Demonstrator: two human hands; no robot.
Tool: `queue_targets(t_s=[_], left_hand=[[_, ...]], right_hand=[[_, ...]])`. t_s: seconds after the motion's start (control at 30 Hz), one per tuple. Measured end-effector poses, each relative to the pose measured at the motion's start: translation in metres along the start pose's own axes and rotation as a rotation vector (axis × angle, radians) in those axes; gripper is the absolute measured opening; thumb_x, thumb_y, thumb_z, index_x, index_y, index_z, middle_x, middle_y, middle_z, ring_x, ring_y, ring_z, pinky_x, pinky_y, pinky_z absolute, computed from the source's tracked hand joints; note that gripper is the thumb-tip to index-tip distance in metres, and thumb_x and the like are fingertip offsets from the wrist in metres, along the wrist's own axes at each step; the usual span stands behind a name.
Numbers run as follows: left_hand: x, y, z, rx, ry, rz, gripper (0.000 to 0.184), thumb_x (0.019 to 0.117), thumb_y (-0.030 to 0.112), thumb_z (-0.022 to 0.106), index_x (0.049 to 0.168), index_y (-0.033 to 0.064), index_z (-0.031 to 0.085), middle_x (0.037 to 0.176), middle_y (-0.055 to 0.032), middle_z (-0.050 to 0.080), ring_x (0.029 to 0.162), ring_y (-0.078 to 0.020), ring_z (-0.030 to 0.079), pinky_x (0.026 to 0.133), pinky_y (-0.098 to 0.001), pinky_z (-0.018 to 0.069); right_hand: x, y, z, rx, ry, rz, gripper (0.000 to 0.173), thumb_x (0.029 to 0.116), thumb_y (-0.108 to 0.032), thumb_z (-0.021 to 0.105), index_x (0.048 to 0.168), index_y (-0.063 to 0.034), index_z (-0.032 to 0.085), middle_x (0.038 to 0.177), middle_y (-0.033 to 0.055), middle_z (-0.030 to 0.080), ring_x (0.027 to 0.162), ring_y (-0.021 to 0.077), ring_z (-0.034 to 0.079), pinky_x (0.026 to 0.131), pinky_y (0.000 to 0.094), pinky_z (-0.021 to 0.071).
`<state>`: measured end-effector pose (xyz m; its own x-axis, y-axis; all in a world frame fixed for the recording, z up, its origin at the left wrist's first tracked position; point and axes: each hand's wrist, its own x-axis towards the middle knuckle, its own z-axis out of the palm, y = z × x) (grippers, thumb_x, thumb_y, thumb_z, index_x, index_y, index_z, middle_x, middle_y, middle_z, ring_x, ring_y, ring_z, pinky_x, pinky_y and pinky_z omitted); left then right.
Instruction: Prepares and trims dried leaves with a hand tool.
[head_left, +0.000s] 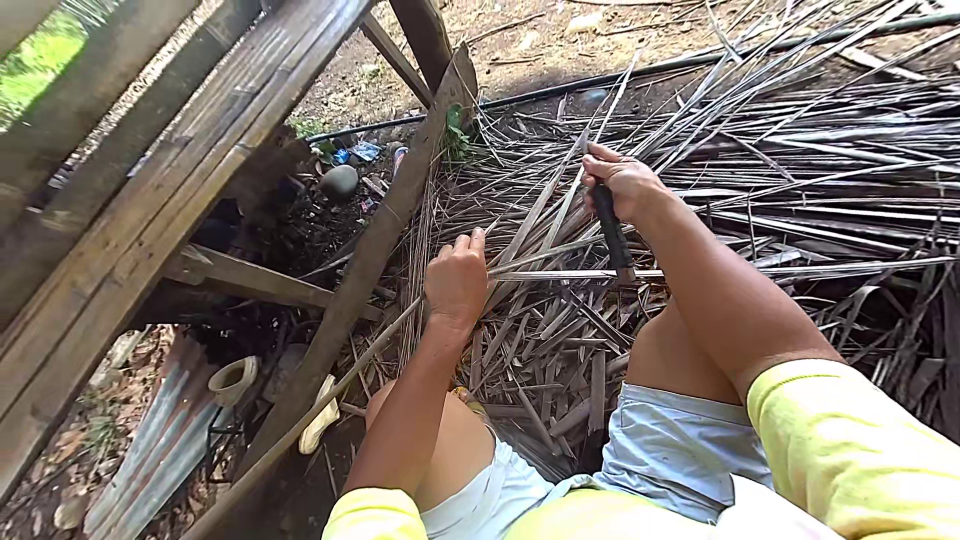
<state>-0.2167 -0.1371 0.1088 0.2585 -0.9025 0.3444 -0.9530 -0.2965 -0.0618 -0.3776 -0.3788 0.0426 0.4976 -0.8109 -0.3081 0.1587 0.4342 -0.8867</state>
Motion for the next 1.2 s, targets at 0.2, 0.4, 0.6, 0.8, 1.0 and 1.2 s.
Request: queue_targets(t_s=[0.2, 0.4, 0.6, 0.8, 1.0, 1.2], left_hand=[[0.000, -0.010, -0.002, -0.011, -0.031, 0.017, 0.027, 0.1014, 0.007, 0.059, 0.123, 0.0070, 0.075, 0.092, -0.0171, 0.074, 0.078, -0.0364, 0.072, 0.064, -0.0504, 0.0554], [0.004, -0.024, -0.014, -0.014, -0.079, -0.131, 0.029, 0.1059, 0.013, 0.052, 0.124, 0.0066, 0.074, 0.098, -0.0188, 0.074, 0.083, -0.0390, 0.073, 0.067, -0.0561, 0.0550], [0.020, -0.039, -0.010, -0.214, -0.278, -0.362, 0.031, 0.1089, 0.020, 0.049, 0.125, 0.0071, 0.073, 0.112, -0.0217, 0.074, 0.107, -0.0414, 0.071, 0.091, -0.0632, 0.0518], [0.029, -0.020, 0.012, -0.471, -0.381, -0.242, 0.031, 0.1086, 0.024, 0.053, 0.127, 0.0098, 0.073, 0.102, -0.0159, 0.075, 0.097, -0.0336, 0.072, 0.091, -0.0572, 0.0535], [0.034, -0.045, 0.012, -0.705, -0.552, -0.275, 0.050, 0.1046, 0.022, 0.063, 0.151, 0.0062, 0.051, 0.100, -0.0142, 0.074, 0.074, -0.0221, 0.068, 0.069, -0.0406, 0.0572], [0.029, -0.061, 0.004, -0.906, -0.751, -0.388, 0.029, 0.1072, 0.024, 0.058, 0.111, -0.0016, 0.070, 0.078, -0.0049, 0.074, 0.054, -0.0049, 0.057, 0.054, -0.0220, 0.0472]], right_hand=[[0.011, -0.008, -0.032, -0.022, 0.137, -0.057, 0.038, 0.1091, -0.024, 0.051, 0.147, -0.0245, 0.049, 0.085, -0.0020, 0.055, 0.056, 0.0091, 0.054, 0.048, 0.0261, 0.0512], [0.016, -0.011, -0.072, 0.048, 0.409, -0.126, 0.039, 0.1097, -0.025, 0.050, 0.148, -0.0205, 0.046, 0.086, -0.0001, 0.053, 0.057, 0.0108, 0.054, 0.050, 0.0277, 0.0519], [-0.011, -0.020, -0.041, 0.003, 0.285, -0.197, 0.037, 0.1112, -0.026, 0.045, 0.148, -0.0188, 0.045, 0.080, -0.0021, 0.051, 0.053, 0.0091, 0.053, 0.048, 0.0265, 0.0520], [-0.063, 0.029, 0.064, 0.023, -0.488, 0.053, 0.037, 0.1112, -0.020, 0.040, 0.145, -0.0097, 0.048, 0.068, -0.0026, 0.051, 0.049, 0.0087, 0.053, 0.045, 0.0247, 0.0509], [-0.040, 0.026, 0.056, 0.075, -0.411, -0.038, 0.036, 0.1122, -0.024, 0.039, 0.144, -0.0155, 0.052, 0.069, -0.0038, 0.050, 0.050, 0.0083, 0.052, 0.047, 0.0247, 0.0505], [-0.036, 0.013, 0.038, 0.060, -0.404, -0.119, 0.035, 0.1117, -0.021, 0.039, 0.144, -0.0136, 0.052, 0.068, -0.0047, 0.052, 0.050, 0.0073, 0.054, 0.048, 0.0241, 0.0532]])
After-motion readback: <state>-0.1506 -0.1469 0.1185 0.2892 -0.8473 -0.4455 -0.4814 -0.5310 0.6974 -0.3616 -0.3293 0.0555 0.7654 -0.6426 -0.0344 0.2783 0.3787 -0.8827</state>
